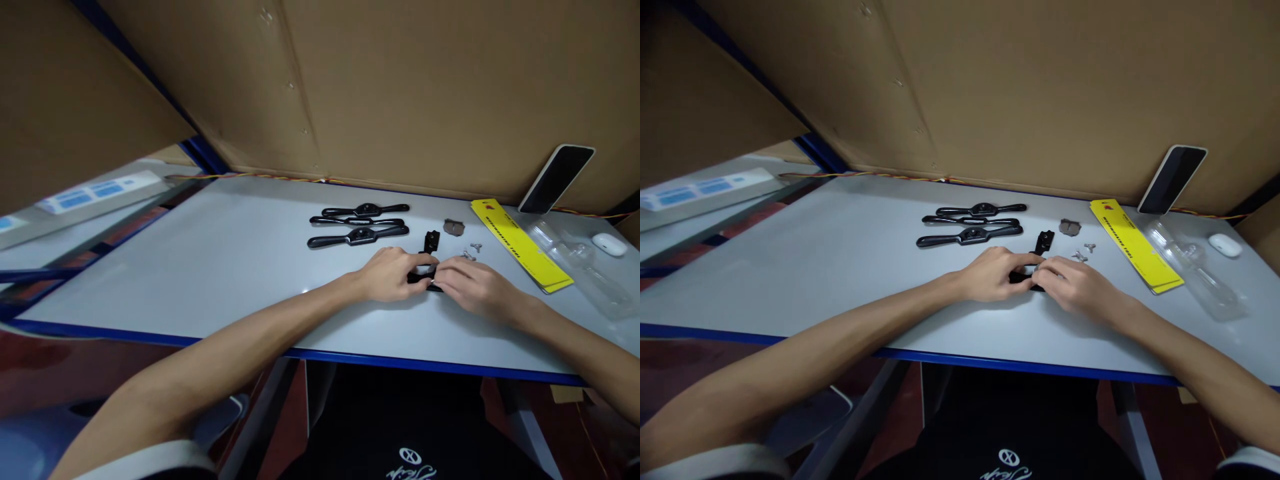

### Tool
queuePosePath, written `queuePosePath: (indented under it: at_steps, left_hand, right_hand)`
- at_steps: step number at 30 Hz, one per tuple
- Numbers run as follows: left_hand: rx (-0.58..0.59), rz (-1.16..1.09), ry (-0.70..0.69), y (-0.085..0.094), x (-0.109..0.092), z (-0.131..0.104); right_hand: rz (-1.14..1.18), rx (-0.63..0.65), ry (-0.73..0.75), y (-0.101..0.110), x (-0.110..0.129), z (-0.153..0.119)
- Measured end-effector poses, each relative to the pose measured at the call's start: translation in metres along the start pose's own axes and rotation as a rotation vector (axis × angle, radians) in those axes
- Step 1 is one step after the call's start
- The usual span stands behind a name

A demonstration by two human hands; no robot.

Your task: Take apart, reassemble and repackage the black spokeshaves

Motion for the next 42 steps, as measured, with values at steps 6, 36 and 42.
queuePosePath:
  at_steps: [6, 36, 42]
  left_hand:
    - [0.0, 0.014, 0.009, -0.001, 0.0, 0.001]
    - [0.014, -0.017, 0.008, 0.001, 0.0, 0.001]
    - [-0.003, 0.004, 0.006, 0.0, 0.001, 0.002]
  right_hand:
    - [0.082, -0.034, -0.133, 0.007, 0.0, 0.0]
    - [0.551, 0.043, -0.423, 0.021, -0.01, -0.005]
    - [0.485, 0.025, -0.424, 0.016, -0.008, -0.004]
Point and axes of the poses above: each hand's wrist, its own z-axis towards the middle knuckle, its own y-axis out of the back of the hand, x = y × z, the point moved 1 cm from there along z, towards the middle knuckle, and after that the axes turned 11 degrees about x, right-handed, at the moved point
